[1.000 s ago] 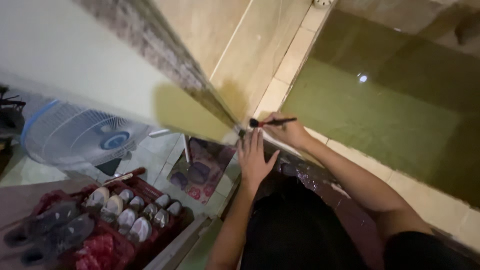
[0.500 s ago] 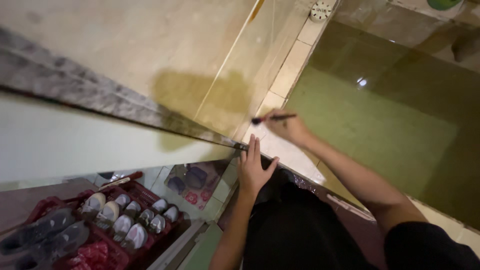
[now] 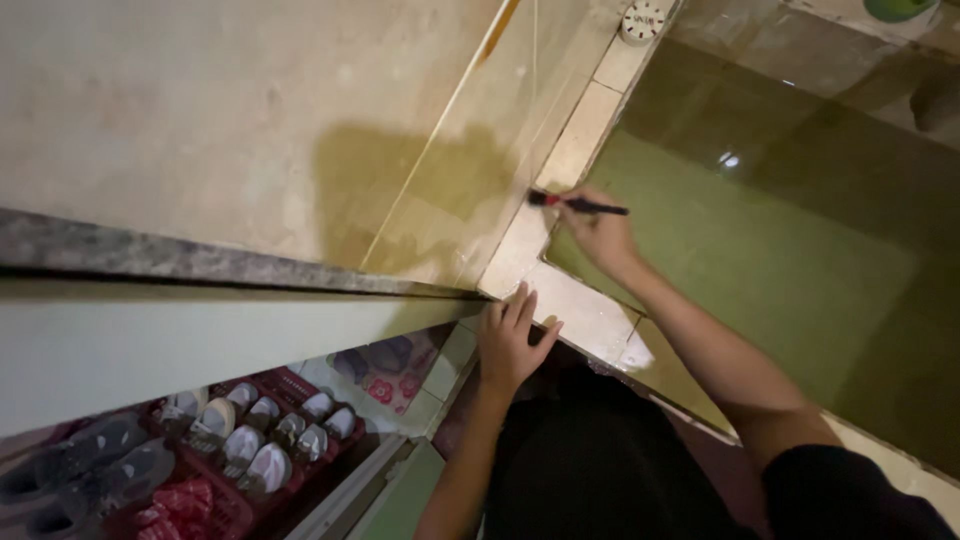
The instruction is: The person scrubs the tiled edge of a built-in water tub using a brush and a sponge, repeatedly dipping the brush into a small pot of water. They wipe the edge with a yellow sponge and continue scrubbing along the perimeter.
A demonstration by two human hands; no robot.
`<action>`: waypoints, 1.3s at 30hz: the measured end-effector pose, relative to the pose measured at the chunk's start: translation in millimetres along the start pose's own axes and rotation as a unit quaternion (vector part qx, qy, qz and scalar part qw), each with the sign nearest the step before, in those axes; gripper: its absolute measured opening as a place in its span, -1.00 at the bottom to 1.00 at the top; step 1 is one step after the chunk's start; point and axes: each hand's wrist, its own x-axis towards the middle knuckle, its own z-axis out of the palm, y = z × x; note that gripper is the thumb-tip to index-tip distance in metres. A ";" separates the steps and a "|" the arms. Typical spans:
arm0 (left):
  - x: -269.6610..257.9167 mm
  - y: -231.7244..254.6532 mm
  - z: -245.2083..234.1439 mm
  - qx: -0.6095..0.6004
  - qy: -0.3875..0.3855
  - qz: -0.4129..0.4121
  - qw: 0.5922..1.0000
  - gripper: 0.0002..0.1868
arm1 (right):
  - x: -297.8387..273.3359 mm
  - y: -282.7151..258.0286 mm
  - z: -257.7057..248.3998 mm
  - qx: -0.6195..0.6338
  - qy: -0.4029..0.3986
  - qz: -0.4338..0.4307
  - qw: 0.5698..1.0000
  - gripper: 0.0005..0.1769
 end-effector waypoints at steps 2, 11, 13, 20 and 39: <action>-4.3 -2.4 -1.0 0.012 0.022 0.019 1.000 -0.47 | 9.8 2.2 -4.8 0.003 0.068 -0.068 0.995 -0.89; 4.9 -12.5 2.0 0.115 0.044 -0.059 0.991 -0.45 | 9.2 -17.0 18.3 -0.002 0.012 -0.063 0.998 -0.89; 7.6 -14.9 -2.2 0.140 0.036 -0.078 0.986 -0.41 | -9.0 -25.2 24.3 0.018 -0.010 -0.151 0.988 -0.88; 7.3 -13.7 -9.2 0.137 0.003 -0.106 0.985 -0.31 | -31.1 -14.9 18.9 0.083 -0.130 -0.005 0.988 -0.94; -16.5 0.2 -5.4 0.039 0.035 -0.040 0.998 -0.48 | -27.9 -17.7 -4.4 0.067 -0.124 -0.135 0.981 -0.91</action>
